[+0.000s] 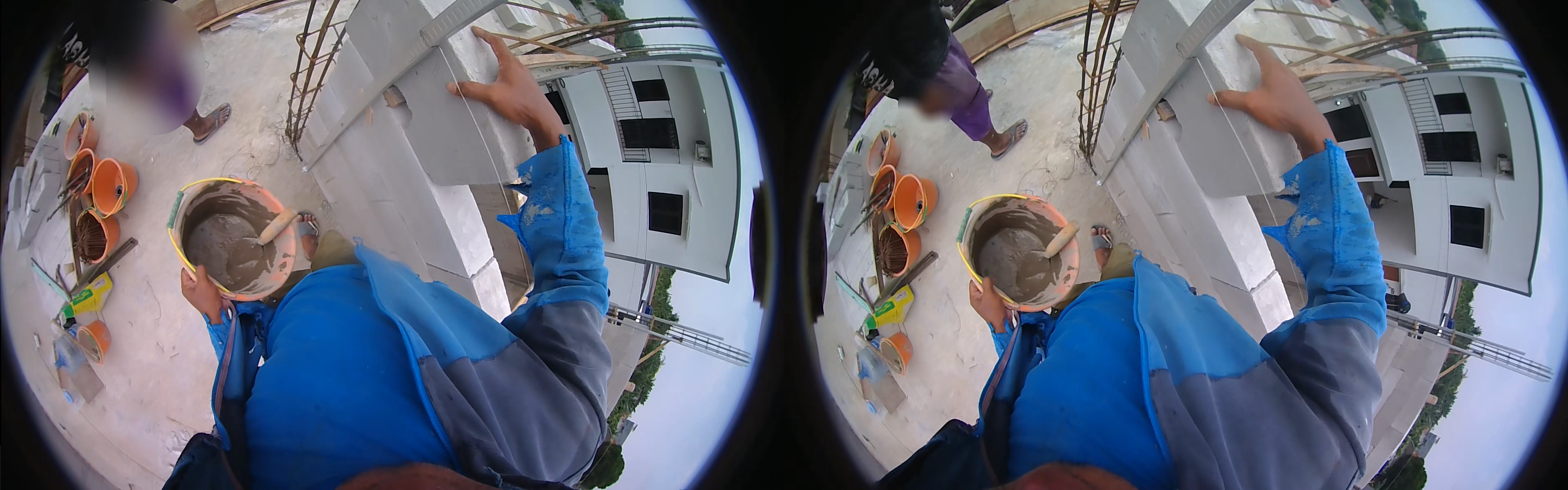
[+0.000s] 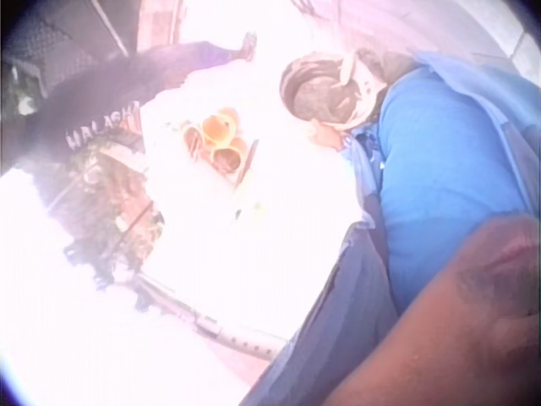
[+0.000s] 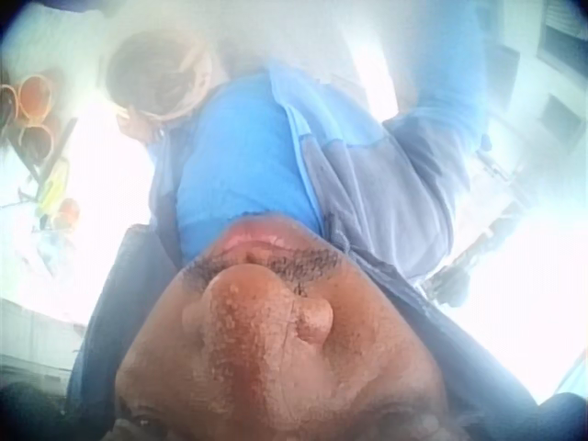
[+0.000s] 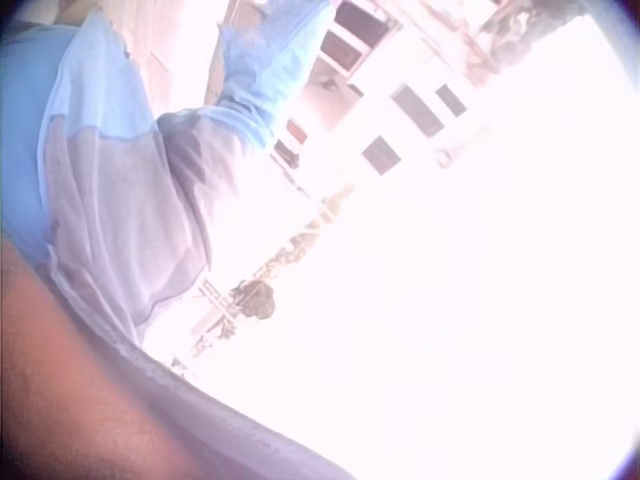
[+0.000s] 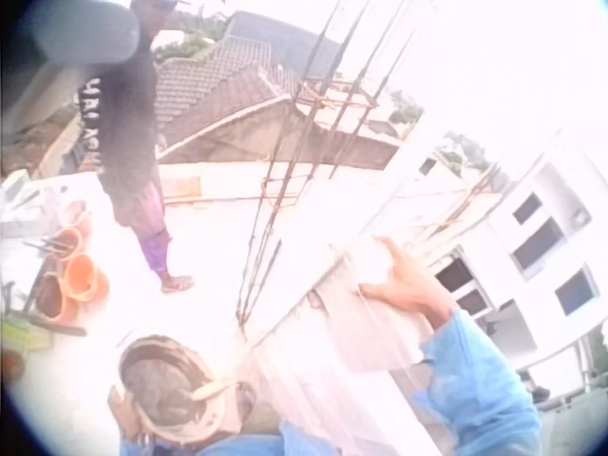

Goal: The person applies mortar to a low wall using a trowel, then places white rectangular tiles onto the mortar bed. They use a hammer to tap the tiles into position and a spirit level to check alignment. The process is repeated for multiple tiles along the wall.

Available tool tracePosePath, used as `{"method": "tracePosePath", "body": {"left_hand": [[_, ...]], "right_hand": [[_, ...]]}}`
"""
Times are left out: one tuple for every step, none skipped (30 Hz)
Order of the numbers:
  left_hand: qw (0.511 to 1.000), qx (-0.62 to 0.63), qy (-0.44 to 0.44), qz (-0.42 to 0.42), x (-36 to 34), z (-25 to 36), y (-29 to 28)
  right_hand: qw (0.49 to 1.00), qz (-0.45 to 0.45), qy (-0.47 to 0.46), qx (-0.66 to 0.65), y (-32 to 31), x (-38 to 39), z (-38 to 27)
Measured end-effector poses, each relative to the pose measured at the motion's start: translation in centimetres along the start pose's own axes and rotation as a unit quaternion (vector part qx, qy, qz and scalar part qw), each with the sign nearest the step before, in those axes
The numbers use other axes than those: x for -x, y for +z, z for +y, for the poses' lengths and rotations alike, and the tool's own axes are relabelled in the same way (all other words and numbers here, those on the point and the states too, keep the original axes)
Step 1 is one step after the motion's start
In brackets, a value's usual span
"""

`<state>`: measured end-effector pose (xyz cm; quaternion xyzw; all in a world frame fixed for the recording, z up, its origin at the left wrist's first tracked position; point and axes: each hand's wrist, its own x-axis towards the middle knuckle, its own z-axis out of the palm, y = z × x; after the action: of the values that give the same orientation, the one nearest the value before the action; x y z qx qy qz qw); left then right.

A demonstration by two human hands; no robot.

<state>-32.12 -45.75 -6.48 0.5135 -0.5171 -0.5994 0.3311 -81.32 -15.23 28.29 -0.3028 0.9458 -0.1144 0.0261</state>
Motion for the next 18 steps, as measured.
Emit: {"method": "tracePosePath", "body": {"left_hand": [[1.000, 0.013, 0.001, 0.002, 0.3, 0.5, 0.5], [1.000, 0.025, 0.002, 0.002, 0.6, 0.8, 0.9], [1.000, -0.028, 0.008, 0.005, 1.4, 0.8, 0.4], [0.997, -0.078, 0.019, 0.006, 1.7, 0.5, 0.1], [0.991, -0.126, 0.033, 0.012, 1.9, 0.4, -0.1], [0.992, -0.121, 0.034, 0.006, 1.8, 0.1, -0.3], [0.993, -0.113, 0.034, 0.008, 2.1, -0.4, -0.5], [0.994, -0.106, 0.034, 0.010, 2.3, -0.8, -0.8], [0.995, -0.089, 0.036, 0.011, 2.7, -0.7, -0.7], [0.997, -0.073, 0.038, 0.012, 3.1, -0.7, -0.6], [0.997, -0.057, 0.040, 0.013, 3.4, -0.6, -0.7], [0.999, -0.035, 0.035, 0.009, 3.9, -0.4, 0.5], [0.999, -0.021, 0.035, 0.014, 4.8, 0.4, 1.2], [0.999, -0.008, 0.036, 0.018, 5.4, 0.8, 1.3], [0.999, -0.013, 0.036, 0.017, 5.7, 0.6, 1.1], [0.999, -0.018, 0.036, 0.014, 5.8, 0.3, 0.8], [0.999, -0.024, 0.036, 0.010, 6.0, 0.0, 0.3], [0.999, -0.034, 0.037, 0.007, 6.2, -0.2, 0.4]], "right_hand": [[0.999, 0.037, -0.017, 0.021, 0.6, 0.2, 0.7], [1.000, 0.026, -0.008, 0.002, 0.9, 0.2, 1.3], [1.000, 0.013, 0.003, -0.020, 0.7, 0.7, 0.8], [0.999, 0.004, 0.014, -0.042, 0.2, 0.8, 0.1], [0.998, -0.003, 0.021, -0.065, -0.6, 0.5, -0.8], [0.996, -0.008, 0.028, -0.088, -1.5, 0.4, -1.4], [0.993, -0.015, 0.027, -0.110, -2.2, 0.2, -1.6], [0.991, -0.013, 0.015, -0.136, -2.7, 0.9, -1.3], [0.992, 0.002, 0.020, -0.128, -3.1, 1.2, -0.7], [0.992, 0.015, 0.025, -0.121, -3.3, 1.6, -0.1], [0.992, 0.028, 0.030, -0.115, -3.6, 2.0, 0.4], [0.994, 0.035, 0.024, -0.098, -5.0, 3.0, 0.7], [0.995, 0.038, 0.012, -0.092, -6.0, 3.9, 1.0], [0.995, 0.041, 0.001, -0.087, -6.4, 5.1, 1.5], [0.995, 0.046, -0.012, -0.089, -6.8, 6.4, 1.9], [0.994, 0.051, -0.025, -0.091, -7.3, 7.9, 2.1], [0.993, 0.057, -0.036, -0.093, -7.7, 9.7, 2.2], [0.992, 0.044, -0.078, -0.087, -8.5, 12.2, 2.0]]}}
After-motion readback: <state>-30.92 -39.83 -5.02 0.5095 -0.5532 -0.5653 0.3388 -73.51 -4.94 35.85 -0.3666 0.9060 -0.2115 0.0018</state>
